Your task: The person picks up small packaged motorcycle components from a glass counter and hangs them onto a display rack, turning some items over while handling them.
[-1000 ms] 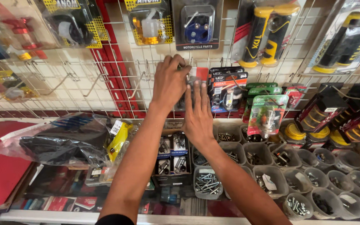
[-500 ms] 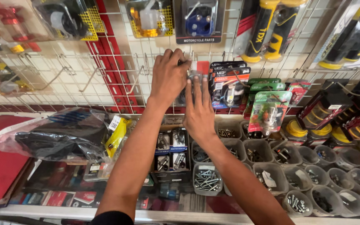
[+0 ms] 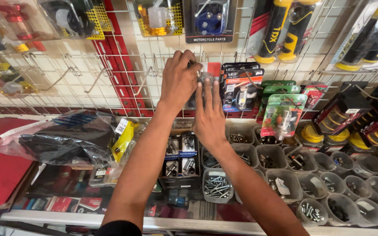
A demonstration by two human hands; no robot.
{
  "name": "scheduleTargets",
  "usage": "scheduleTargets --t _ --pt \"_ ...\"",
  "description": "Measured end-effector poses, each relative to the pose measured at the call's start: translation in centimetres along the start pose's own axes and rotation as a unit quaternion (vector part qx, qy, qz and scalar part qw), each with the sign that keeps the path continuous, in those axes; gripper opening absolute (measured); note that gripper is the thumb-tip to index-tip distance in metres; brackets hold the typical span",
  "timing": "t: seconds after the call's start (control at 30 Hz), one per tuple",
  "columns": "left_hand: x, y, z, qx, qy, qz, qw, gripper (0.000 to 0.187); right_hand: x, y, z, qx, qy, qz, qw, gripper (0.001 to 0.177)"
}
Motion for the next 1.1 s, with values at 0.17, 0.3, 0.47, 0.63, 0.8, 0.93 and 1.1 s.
scheduleTargets --t 0.17,0.3,0.47,0.63,0.8,0.93,1.1 --pt "-0.4 -0.2 0.4 -0.023 -0.001 -0.009 1.000 0.020 -0.1 -0.2 0.0 0.000 0.007 -0.006 1.000 0.092" --pt "-0.7 -0.5 0.6 -0.028 0.007 -0.022 0.999 0.021 -0.2 -0.3 0.1 0.000 0.005 -0.015 1.000 0.092" --pt "-1.2 -1.1 1.2 -0.045 0.001 -0.023 0.999 0.027 -0.4 -0.5 0.2 -0.001 0.008 -0.013 1.000 0.089" --pt "-2.3 -1.7 2.3 -0.075 -0.008 -0.018 0.997 0.027 -0.9 -0.5 0.0 0.013 0.004 -0.030 0.999 0.087" --pt "-3.6 -3.5 4.4 -0.119 -0.037 -0.002 0.992 0.030 -2.8 -1.5 -0.5 0.008 0.073 -0.016 0.997 0.091" --pt "-4.7 -6.3 6.9 -0.152 -0.031 -0.013 0.988 0.034 -4.9 -3.7 -0.9 0.018 0.145 -0.016 0.989 0.086" --pt "-5.6 -10.2 11.1 -0.202 -0.026 -0.058 0.977 0.047 -7.1 -7.0 -1.7 0.028 0.206 -0.044 0.977 0.078"
Point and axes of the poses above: each hand's wrist, its own y-axis towards the middle knuckle, its own x-axis out of the palm, z = x × y, the point moved 1 cm from there along y, towards the middle knuckle, and after that the axes turned 3 degrees about -z, right-handed, at the moved point
